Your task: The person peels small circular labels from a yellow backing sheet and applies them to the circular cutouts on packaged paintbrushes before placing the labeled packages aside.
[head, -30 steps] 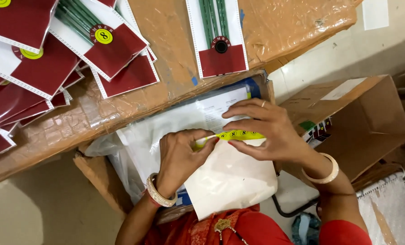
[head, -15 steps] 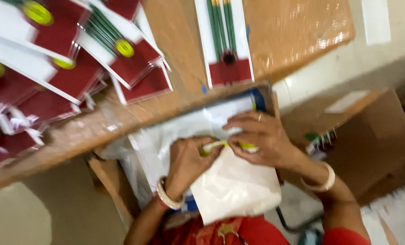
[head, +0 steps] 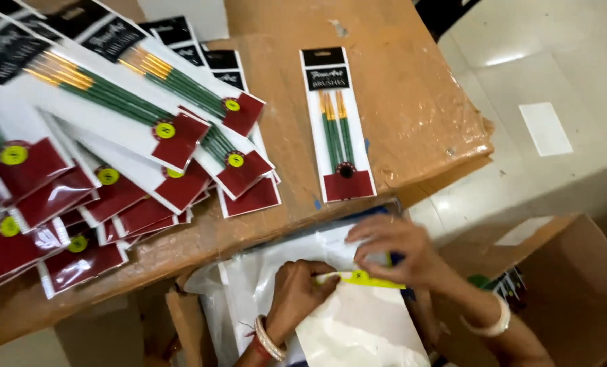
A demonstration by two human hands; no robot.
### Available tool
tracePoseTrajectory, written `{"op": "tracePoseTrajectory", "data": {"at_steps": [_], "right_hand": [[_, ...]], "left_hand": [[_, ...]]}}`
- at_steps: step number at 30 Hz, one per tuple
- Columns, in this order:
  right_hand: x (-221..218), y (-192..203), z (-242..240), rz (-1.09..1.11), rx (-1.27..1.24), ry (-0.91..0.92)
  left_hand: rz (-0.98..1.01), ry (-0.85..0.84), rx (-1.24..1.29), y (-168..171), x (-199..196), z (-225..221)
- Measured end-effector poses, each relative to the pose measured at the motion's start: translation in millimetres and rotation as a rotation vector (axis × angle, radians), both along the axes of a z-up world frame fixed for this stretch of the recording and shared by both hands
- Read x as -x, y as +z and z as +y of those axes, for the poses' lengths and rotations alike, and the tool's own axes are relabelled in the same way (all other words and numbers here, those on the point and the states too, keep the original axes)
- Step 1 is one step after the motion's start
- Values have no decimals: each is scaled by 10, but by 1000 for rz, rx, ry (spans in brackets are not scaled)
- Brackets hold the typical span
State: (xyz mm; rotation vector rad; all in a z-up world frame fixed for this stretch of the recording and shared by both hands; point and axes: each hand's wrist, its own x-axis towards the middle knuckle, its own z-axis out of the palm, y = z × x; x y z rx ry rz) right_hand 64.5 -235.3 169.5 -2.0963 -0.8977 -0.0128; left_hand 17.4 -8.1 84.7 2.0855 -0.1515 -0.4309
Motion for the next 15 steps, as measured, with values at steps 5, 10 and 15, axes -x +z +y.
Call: {"op": "tracePoseTrajectory", "data": {"at_steps": [5, 10, 15], "right_hand": [[-735, 372, -204, 158, 91, -150], [-1356, 440, -195, 378, 62, -121], [-1529, 407, -68, 476, 130, -35]], "left_hand": [[33, -9, 7, -282, -52, -36], [-86, 16, 103, -570, -75, -4], [1, 43, 70, -576, -115, -22]]}}
